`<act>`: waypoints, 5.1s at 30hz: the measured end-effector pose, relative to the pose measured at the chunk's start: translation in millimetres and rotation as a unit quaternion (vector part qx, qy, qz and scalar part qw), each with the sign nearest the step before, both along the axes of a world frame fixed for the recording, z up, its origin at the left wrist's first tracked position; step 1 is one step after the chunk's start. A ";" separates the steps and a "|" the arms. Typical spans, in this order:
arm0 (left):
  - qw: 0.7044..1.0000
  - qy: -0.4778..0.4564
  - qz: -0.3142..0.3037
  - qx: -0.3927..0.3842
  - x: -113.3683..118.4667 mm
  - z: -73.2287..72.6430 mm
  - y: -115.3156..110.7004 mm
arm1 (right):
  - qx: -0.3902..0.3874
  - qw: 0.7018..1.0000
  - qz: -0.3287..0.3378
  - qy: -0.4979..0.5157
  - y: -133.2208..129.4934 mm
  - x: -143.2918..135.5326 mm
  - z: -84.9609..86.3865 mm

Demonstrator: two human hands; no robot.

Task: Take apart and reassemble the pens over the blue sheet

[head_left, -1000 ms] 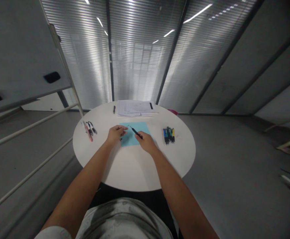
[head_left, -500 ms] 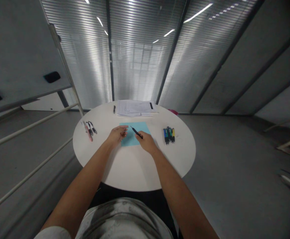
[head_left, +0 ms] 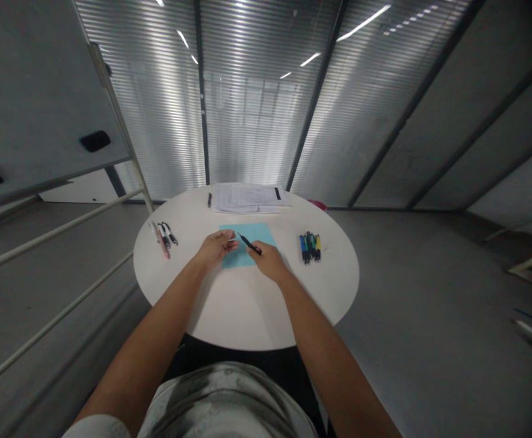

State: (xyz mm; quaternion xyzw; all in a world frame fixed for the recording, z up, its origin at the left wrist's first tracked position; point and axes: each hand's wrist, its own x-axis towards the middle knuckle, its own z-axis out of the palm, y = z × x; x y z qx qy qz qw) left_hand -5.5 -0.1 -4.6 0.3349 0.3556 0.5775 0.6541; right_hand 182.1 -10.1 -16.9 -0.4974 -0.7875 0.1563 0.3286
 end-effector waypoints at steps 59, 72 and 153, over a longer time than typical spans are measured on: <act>0.992 0.086 -0.075 0.061 -3.1 -9.1 -2.2 | 0.033 0.993 0.003 -0.116 1.6 2.0 0.9; 0.996 0.048 -0.064 0.032 0.2 -3.5 -3.1 | 0.009 0.998 0.041 -0.037 1.8 -0.2 -0.9; 0.985 0.098 0.104 -0.095 -11.9 -1.1 6.3 | -0.023 0.999 -0.007 -0.035 -1.7 0.1 2.7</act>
